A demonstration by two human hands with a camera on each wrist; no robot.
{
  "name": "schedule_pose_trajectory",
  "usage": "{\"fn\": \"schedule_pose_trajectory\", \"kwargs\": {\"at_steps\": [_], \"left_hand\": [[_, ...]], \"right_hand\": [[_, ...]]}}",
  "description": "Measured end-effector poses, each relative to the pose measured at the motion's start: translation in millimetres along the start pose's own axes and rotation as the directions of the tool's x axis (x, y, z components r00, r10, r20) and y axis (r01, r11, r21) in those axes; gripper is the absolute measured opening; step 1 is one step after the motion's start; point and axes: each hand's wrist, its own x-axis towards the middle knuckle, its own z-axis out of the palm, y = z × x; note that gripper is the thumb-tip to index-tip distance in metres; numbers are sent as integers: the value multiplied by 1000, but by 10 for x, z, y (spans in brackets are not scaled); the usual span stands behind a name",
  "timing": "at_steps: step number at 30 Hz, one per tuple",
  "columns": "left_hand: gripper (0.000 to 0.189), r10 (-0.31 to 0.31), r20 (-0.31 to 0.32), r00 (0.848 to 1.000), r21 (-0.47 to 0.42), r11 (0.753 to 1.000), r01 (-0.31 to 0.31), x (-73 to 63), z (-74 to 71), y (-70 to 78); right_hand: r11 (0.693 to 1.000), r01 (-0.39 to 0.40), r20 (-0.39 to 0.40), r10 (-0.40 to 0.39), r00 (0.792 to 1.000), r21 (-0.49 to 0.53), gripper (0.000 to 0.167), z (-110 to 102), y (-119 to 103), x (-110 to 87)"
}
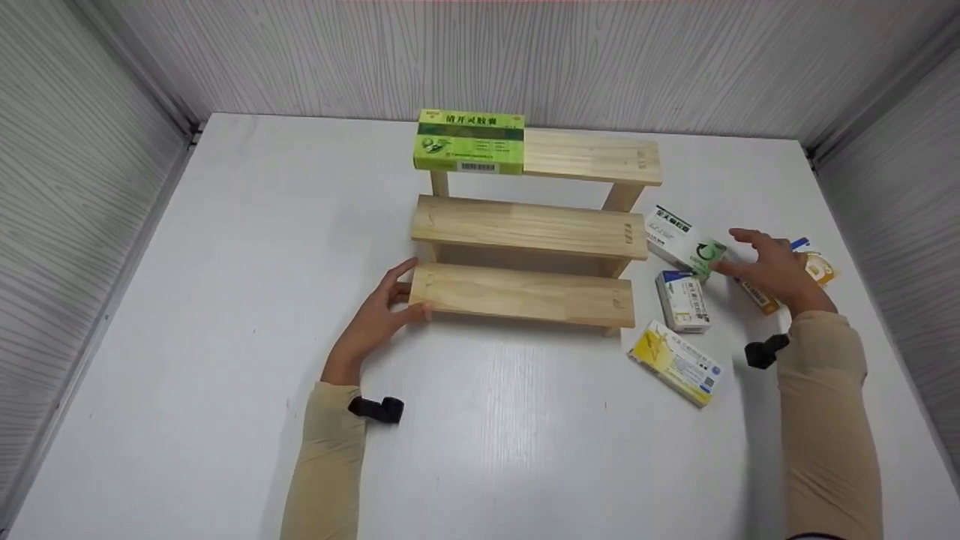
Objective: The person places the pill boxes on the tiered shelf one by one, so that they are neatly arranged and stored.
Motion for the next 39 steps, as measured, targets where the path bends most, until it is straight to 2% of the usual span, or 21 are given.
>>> {"fn": "schedule_pose_trajectory", "kwargs": {"at_steps": [8,15,21,28,34,39], "left_hand": [[80,-7,-4,1000,13,1000,7,-15,0,15],[82,-6,-25,1000,13,1000,7,139,-12,-275],[80,13,-30,999,29,1000,-12,152,-6,-322],[79,17,-33,999,37,999,-16,154,3,-321],[79,18,-29,999,15,1000,-17,155,6,-324],[80,28,-31,999,23,999,-28,157,-1,-325]], "right_hand": [[994,-4,21,6,1000,-112,109,60,13,43],[985,10,31,-5,999,-171,110,88,-22,53],[981,15,22,-11,1000,-191,108,119,-3,50],[989,11,-1,-11,1000,-151,106,141,3,44],[999,17,-48,-19,999,-32,103,108,15,21],[996,40,-102,-33,994,74,96,71,23,-20]]}}
